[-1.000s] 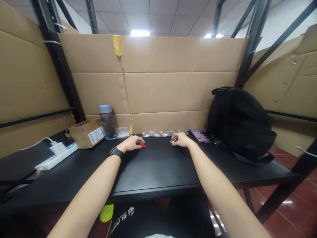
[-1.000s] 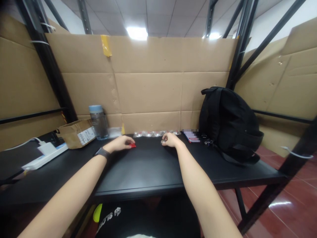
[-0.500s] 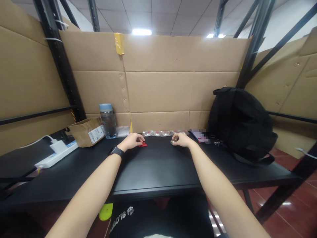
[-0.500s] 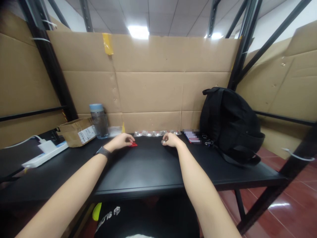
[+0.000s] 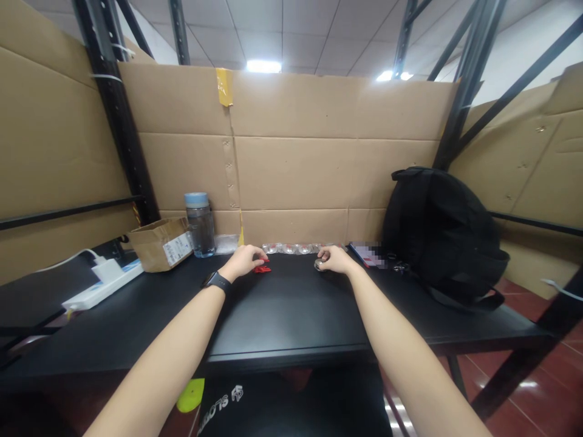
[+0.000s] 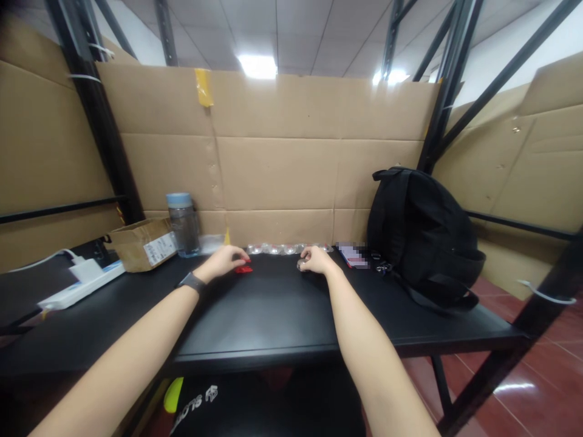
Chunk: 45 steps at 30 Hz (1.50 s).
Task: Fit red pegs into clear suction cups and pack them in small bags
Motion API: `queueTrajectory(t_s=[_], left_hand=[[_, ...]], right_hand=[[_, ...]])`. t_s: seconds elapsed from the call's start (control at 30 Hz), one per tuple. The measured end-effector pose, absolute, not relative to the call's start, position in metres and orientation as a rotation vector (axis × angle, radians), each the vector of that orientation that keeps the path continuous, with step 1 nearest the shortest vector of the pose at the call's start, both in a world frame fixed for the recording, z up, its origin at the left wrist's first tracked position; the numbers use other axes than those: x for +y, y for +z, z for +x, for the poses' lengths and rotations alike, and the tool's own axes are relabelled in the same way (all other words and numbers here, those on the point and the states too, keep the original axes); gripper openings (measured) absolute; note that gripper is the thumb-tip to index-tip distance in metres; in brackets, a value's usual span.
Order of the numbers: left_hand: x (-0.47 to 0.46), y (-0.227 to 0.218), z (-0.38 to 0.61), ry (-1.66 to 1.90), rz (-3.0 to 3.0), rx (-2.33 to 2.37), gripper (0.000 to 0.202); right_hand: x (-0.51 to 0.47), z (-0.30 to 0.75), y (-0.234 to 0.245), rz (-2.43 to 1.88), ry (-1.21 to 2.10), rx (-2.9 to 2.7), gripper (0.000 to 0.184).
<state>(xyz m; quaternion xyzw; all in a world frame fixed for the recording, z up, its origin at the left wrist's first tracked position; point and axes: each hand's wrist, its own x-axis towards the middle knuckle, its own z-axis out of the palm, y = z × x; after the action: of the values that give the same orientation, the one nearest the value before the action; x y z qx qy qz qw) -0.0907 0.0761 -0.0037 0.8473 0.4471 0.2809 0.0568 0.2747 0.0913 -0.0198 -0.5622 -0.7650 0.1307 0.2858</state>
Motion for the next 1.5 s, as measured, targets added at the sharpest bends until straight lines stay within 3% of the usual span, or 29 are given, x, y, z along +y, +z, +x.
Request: queueTrajectory(t_s=[0.97,1.27,1.5], left_hand=[[0.086,-0.016,-0.083,0.961,2.649,1.375,0.028],[0.073,-0.007,-0.067,1.087,2.569,1.321,0.028],[0.065,-0.009,-0.043,1.226,2.442,1.242,0.027]], right_hand=[[0.091,0.277,-0.015,-1.475,0.299,-2.046,0.035],[0.072,0.25,-0.004,-1.204,0.597,-1.96,0.041],[0.052,0.196,0.002,-0.834,0.586,-1.925,0.044]])
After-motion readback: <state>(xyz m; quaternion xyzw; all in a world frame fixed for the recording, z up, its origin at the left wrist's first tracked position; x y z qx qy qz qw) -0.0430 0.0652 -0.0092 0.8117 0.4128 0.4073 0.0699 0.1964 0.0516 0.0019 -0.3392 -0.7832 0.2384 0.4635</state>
